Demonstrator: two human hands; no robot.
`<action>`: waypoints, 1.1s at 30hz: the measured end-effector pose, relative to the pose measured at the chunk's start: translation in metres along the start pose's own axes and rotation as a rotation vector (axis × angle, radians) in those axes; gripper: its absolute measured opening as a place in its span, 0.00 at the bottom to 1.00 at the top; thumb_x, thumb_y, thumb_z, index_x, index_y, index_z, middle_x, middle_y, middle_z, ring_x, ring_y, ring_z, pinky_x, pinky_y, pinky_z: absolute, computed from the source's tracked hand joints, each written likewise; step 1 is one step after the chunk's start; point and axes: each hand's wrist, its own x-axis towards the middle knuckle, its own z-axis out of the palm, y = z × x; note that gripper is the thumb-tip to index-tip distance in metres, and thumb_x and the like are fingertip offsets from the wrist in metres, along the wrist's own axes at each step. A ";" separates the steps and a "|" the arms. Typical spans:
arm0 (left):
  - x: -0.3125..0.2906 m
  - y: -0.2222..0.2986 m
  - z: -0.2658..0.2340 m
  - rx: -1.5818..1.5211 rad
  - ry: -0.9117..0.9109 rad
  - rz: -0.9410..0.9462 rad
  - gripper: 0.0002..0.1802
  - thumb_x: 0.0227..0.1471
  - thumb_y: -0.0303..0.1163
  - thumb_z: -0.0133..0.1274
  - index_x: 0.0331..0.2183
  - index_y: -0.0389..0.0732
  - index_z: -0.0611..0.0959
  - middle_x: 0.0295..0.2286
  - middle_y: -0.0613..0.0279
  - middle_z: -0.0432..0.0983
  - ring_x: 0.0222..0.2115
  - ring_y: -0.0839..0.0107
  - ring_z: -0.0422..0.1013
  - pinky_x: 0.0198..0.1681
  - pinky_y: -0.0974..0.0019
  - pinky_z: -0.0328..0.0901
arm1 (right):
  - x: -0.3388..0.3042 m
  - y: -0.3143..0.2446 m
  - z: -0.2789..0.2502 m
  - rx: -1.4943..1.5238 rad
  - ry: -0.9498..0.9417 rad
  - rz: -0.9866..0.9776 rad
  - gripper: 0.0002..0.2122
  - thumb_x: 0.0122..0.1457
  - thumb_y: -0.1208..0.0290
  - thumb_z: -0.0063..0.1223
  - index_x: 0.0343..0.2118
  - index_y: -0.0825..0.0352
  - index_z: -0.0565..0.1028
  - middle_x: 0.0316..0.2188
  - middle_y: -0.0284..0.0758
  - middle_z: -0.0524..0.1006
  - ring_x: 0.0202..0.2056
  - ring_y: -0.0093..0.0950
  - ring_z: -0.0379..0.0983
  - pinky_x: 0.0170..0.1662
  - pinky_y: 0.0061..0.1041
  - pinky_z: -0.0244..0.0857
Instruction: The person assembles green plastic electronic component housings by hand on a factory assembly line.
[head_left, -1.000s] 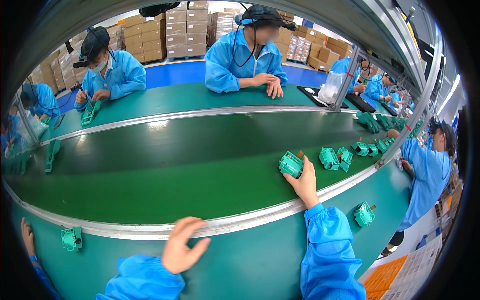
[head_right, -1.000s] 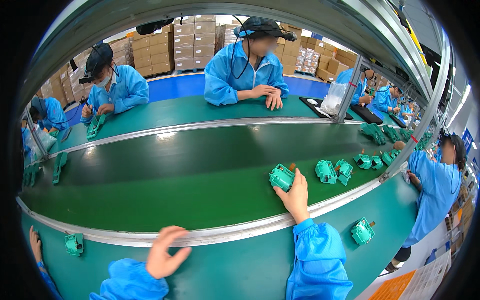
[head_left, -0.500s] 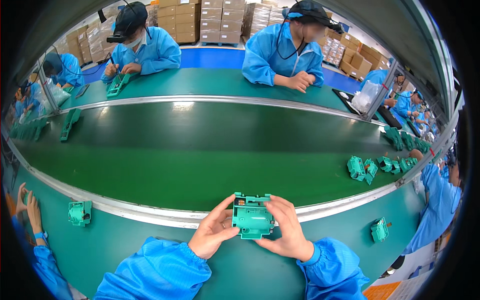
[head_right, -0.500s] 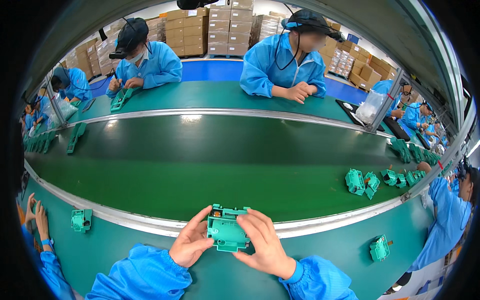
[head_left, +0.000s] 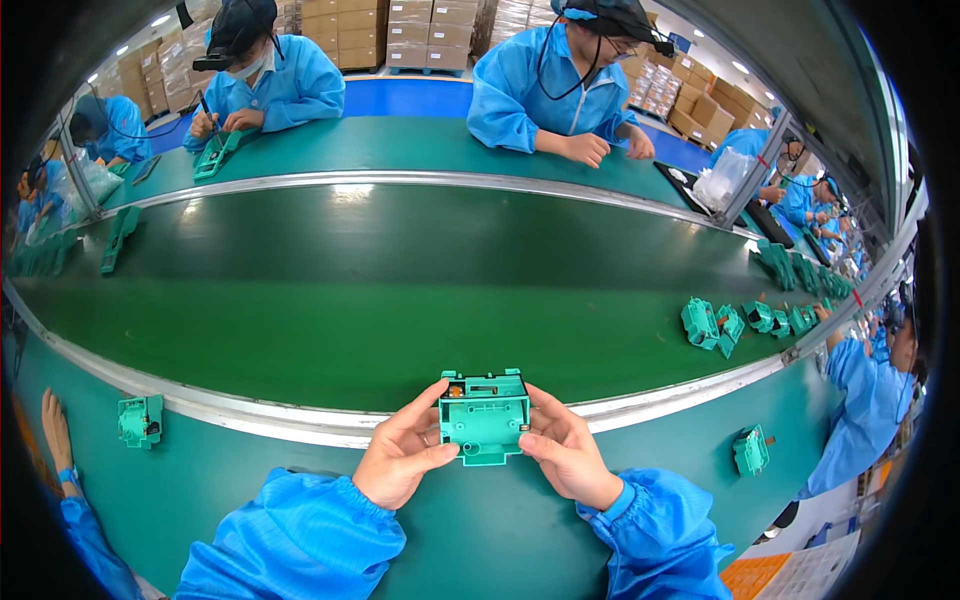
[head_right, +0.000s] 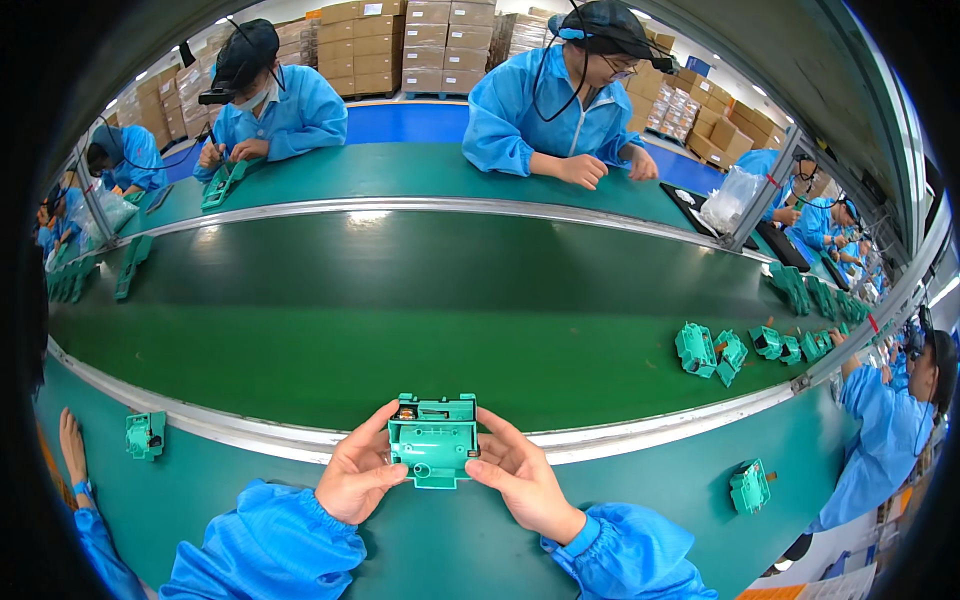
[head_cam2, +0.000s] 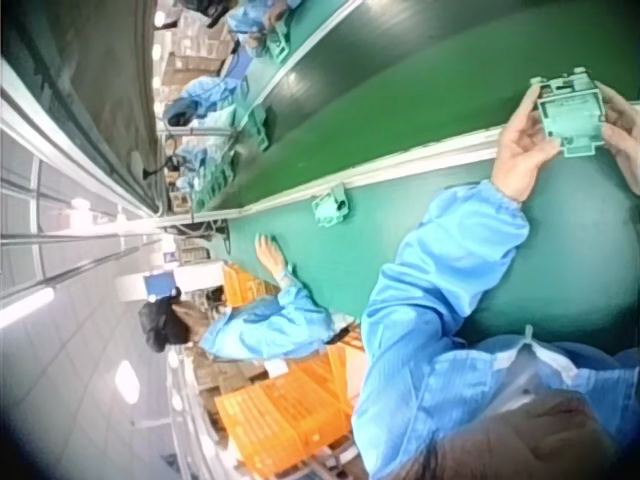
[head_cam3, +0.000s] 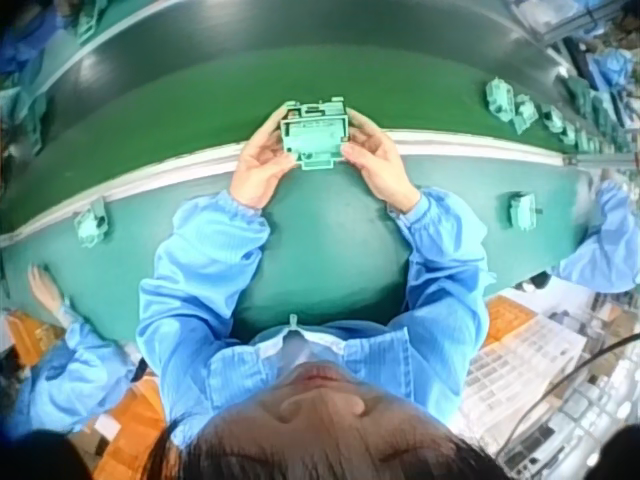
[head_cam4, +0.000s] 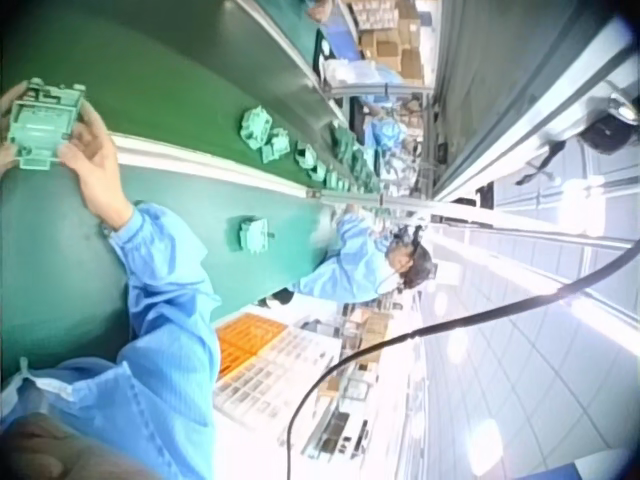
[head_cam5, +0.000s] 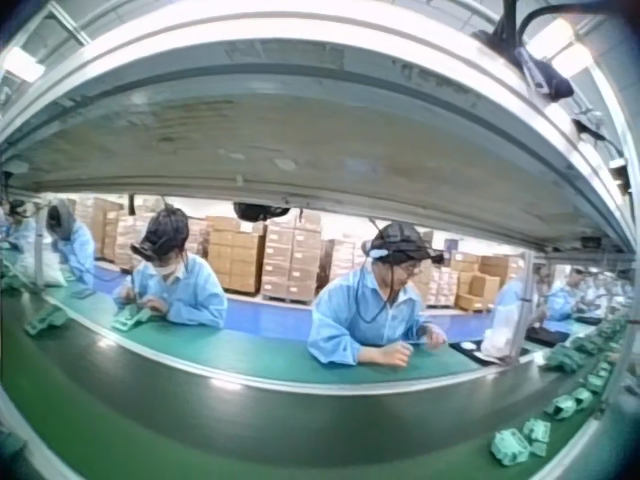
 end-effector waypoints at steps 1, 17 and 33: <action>0.000 -0.001 0.000 0.040 -0.013 0.044 0.37 0.41 0.15 0.51 0.53 0.42 0.59 0.45 0.54 0.63 0.44 0.64 0.63 0.48 0.61 0.59 | 0.000 0.001 -0.002 0.001 0.003 -0.001 0.28 0.52 0.79 0.47 0.55 0.70 0.50 0.48 0.43 0.63 0.45 0.27 0.64 0.47 0.25 0.59; -0.004 0.000 -0.002 -0.093 -0.080 -0.058 0.37 0.41 0.13 0.48 0.54 0.44 0.58 0.48 0.52 0.61 0.47 0.64 0.61 0.51 0.60 0.56 | -0.002 0.004 -0.014 0.273 -0.173 0.109 0.13 0.52 0.74 0.49 0.41 0.69 0.66 0.38 0.34 0.71 0.38 0.21 0.67 0.42 0.22 0.60; 0.003 0.005 0.003 -0.210 -0.019 -0.194 0.38 0.44 0.14 0.45 0.55 0.48 0.55 0.48 0.52 0.61 0.47 0.61 0.62 0.48 0.59 0.61 | -0.003 0.006 -0.002 0.351 -0.006 0.085 0.14 0.58 0.67 0.41 0.44 0.70 0.64 0.37 0.33 0.70 0.40 0.20 0.65 0.44 0.23 0.59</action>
